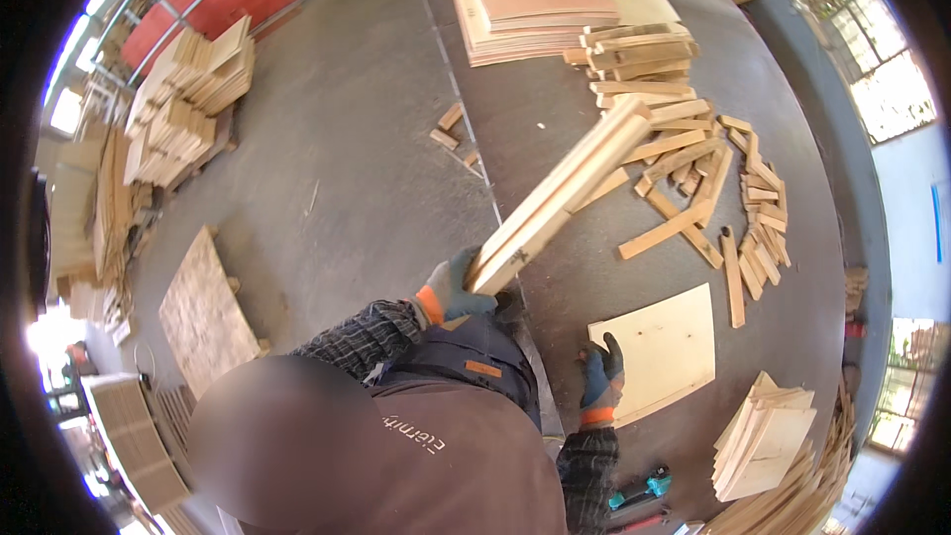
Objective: Assembling a wooden frame by nailing wooden strips to a plywood base using a pneumatic nail gun.
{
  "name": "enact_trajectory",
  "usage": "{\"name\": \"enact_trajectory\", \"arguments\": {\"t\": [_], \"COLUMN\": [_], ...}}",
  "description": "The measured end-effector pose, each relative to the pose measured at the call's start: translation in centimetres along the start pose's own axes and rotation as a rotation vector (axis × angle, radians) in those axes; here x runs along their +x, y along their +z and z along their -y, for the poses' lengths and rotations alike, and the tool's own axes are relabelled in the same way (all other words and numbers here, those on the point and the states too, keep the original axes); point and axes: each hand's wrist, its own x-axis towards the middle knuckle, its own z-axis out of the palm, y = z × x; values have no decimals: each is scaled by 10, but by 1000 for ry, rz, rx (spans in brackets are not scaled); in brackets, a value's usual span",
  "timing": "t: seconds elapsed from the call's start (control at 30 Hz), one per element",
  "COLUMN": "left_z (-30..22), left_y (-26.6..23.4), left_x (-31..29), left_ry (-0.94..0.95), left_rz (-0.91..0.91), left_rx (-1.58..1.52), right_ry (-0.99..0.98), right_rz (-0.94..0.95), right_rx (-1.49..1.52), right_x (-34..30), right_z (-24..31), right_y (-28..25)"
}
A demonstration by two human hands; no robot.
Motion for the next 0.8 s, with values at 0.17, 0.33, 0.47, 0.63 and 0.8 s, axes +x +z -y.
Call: {"name": "enact_trajectory", "arguments": {"t": [0.17,0.33,0.47,0.63,0.8], "left_z": [36,41,35,2,1], "left_y": [-21,-31,-34,-46,-75], "left_x": [-63,-101,-100,-76,-16], "left_ry": [-141,-190,-115,-75,-35], "left_rz": [-238,-356,-423,-372,-359], "left_rx": [-38,-71,-177,-231,-323], "right_ry": [19,37,-6,2,6], "right_rz": [45,69,77,-5,-76], "right_rx": [-23,-28,0,15,49], "right_x": [8,6,10,18,40], "right_z": [-6,-2,-4,-1,9], "right_y": [1,12,14,5,-4]}}
